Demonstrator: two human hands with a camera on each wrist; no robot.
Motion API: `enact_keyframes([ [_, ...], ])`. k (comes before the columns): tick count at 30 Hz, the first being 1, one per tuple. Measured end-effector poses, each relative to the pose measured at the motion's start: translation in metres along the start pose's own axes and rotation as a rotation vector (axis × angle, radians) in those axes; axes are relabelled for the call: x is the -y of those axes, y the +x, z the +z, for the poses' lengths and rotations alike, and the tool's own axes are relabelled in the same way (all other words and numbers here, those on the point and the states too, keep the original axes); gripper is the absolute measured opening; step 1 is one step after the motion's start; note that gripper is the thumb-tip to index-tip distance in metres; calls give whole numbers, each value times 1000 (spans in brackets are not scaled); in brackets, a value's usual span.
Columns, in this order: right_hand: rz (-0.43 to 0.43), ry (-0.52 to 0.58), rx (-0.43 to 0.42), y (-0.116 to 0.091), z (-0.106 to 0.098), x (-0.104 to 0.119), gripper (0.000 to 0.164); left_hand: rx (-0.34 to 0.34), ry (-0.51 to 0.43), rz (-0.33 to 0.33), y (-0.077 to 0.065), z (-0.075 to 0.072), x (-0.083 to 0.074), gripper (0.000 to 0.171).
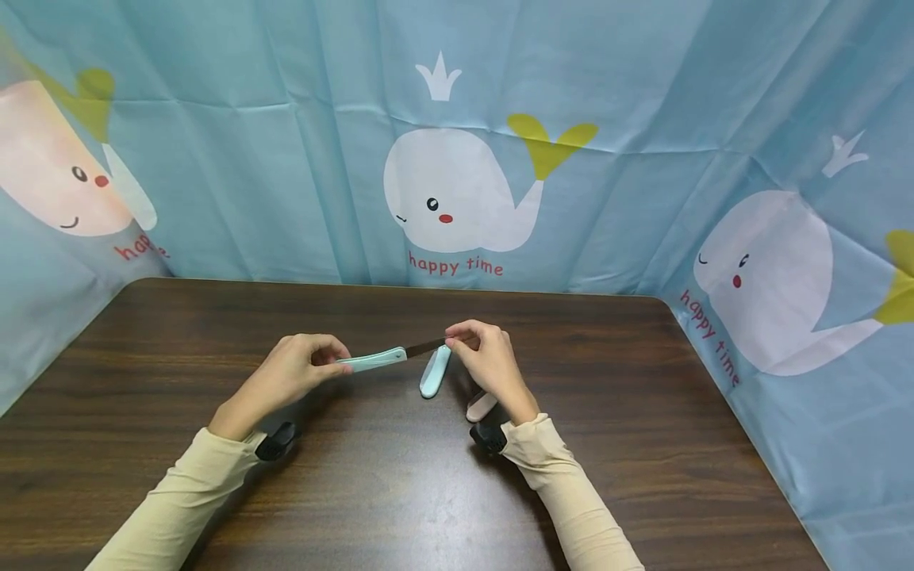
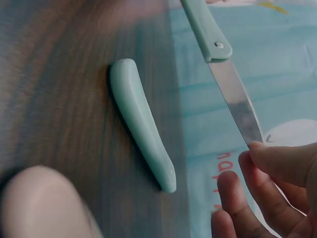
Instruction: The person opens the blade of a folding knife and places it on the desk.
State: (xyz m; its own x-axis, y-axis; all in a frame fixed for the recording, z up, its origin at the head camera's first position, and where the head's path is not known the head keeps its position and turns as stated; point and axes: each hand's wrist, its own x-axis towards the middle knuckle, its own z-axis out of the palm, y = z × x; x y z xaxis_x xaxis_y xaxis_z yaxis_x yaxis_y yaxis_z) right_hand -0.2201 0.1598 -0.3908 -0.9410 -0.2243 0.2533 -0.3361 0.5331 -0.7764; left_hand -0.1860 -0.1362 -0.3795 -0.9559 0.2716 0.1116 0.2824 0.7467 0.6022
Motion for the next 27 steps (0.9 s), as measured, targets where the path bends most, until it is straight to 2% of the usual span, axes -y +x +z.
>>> enact_keyframes([
  [6,43,-8,-21,19,12,-1,20,-13,12,-67,1,0,4,15],
  [14,71,75,-11,40,24,-1,24,-14,-7,-101,7,0,17,15],
  [19,69,92,85,51,28,-1,35,-20,5,-125,7,-2,24,16],
  [27,60,41,282,62,34,-1,48,12,25,-180,9,-2,32,18],
])
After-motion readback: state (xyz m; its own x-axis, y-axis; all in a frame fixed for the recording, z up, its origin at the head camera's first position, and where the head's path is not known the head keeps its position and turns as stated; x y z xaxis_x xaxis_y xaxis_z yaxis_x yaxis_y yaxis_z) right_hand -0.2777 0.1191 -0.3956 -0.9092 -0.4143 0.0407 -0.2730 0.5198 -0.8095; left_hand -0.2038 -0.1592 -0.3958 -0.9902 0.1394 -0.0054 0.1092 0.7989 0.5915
